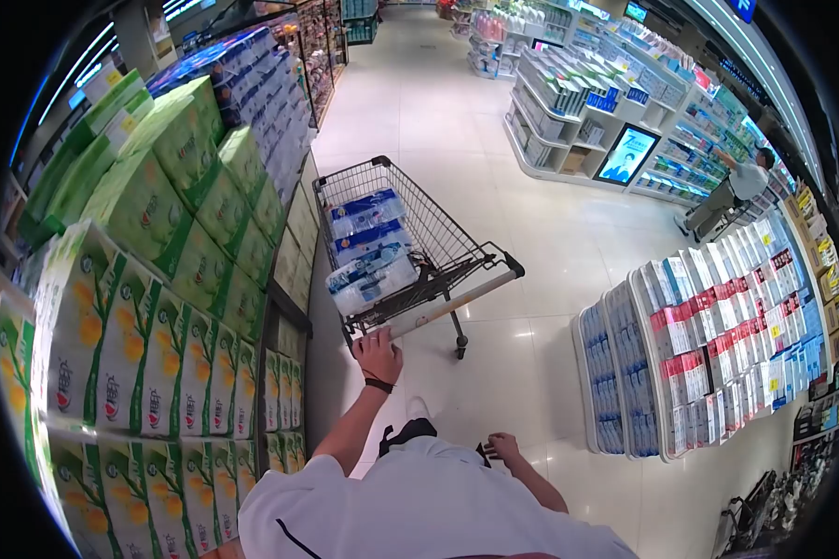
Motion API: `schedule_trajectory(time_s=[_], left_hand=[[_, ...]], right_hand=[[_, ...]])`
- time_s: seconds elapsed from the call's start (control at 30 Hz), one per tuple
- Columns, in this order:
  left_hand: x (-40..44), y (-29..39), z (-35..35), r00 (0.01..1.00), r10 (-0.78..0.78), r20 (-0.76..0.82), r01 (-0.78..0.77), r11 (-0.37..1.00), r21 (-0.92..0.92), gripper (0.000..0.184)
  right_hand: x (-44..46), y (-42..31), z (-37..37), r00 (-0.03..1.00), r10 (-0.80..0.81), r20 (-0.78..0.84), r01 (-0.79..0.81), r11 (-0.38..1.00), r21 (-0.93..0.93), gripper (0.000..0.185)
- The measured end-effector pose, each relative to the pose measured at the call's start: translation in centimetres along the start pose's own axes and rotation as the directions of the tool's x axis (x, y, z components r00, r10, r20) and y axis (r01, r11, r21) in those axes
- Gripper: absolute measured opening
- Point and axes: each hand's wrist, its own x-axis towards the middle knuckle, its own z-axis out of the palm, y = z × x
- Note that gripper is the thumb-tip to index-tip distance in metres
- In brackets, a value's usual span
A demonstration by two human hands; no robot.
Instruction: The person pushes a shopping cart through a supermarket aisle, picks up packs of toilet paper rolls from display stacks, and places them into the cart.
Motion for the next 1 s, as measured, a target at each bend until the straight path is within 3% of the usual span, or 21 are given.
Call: schedule_trajectory(time_s=[0.17,0.23,0.37,0.47,0.57,0.6,0.7,0.83,0.87,0.9,0.93,0.97,1.0], left_hand=[[4.2,2.7,2.9,0.985,-0.030,0.171,0.038,0.998,-0.044,0.070],[6.2,3.3,4.1,0.979,0.013,0.204,-0.001,0.998,-0.056,0.078],[10.7,5.5,7.0,0.965,0.051,0.257,-0.022,0.993,-0.113,0.083],[14.5,6.4,9.4,0.952,0.081,0.296,-0.022,0.980,-0.198,0.083],[18.0,5.2,12.3,0.927,0.171,0.333,-0.056,0.943,-0.327,0.080],[19.4,4.5,12.4,0.920,0.183,0.346,-0.015,0.900,-0.436,0.068],[21.7,0.2,15.1,0.902,0.321,0.290,-0.093,0.798,-0.596,0.058],[23.0,-1.1,15.7,0.932,0.235,0.275,-0.090,0.887,-0.453,0.062],[23.4,-0.8,15.8,0.941,0.149,0.305,0.015,0.880,-0.475,0.062],[23.3,-0.9,16.4,0.890,0.007,0.457,0.240,0.844,-0.480,0.063],[21.4,-2.8,19.5,0.874,-0.072,0.481,0.333,0.809,-0.484,0.055],[20.5,-4.5,21.5,0.668,-0.202,0.716,0.568,0.761,-0.315,0.050],[19.0,-6.6,23.6,0.384,-0.305,0.872,0.737,0.670,-0.091,0.046]], right_hand=[[5.6,-18.0,2.6,0.975,-0.219,0.045,0.223,0.966,-0.129,0.035],[5.8,-25.3,4.5,0.951,-0.299,0.077,0.296,0.954,0.045,0.039],[3.9,-38.2,8.9,0.874,-0.393,0.286,0.241,0.862,0.446,0.046],[6.0,-44.1,11.3,0.858,-0.464,0.221,0.290,0.793,0.536,0.042],[9.6,-48.0,12.0,0.843,-0.489,0.223,0.354,0.818,0.453,0.036],[10.5,-49.2,11.8,0.846,-0.473,0.248,0.320,0.821,0.473,0.031],[12.8,-52.6,11.1,0.877,-0.444,0.185,0.352,0.855,0.382,0.030],[16.4,-56.9,10.1,0.824,-0.557,0.100,0.500,0.799,0.334,0.036],[17.3,-58.2,9.8,0.815,-0.576,0.067,0.527,0.784,0.328,0.039],[18.4,-59.6,9.4,0.815,-0.577,0.058,0.535,0.787,0.309,0.039],[19.7,-60.8,8.7,0.816,-0.577,0.046,0.542,0.790,0.286,0.039],[20.9,-62.2,8.1,0.817,-0.576,0.037,0.549,0.795,0.257,0.039],[21.7,-63.8,7.5,0.814,-0.581,0.010,0.562,0.791,0.242,0.039]])
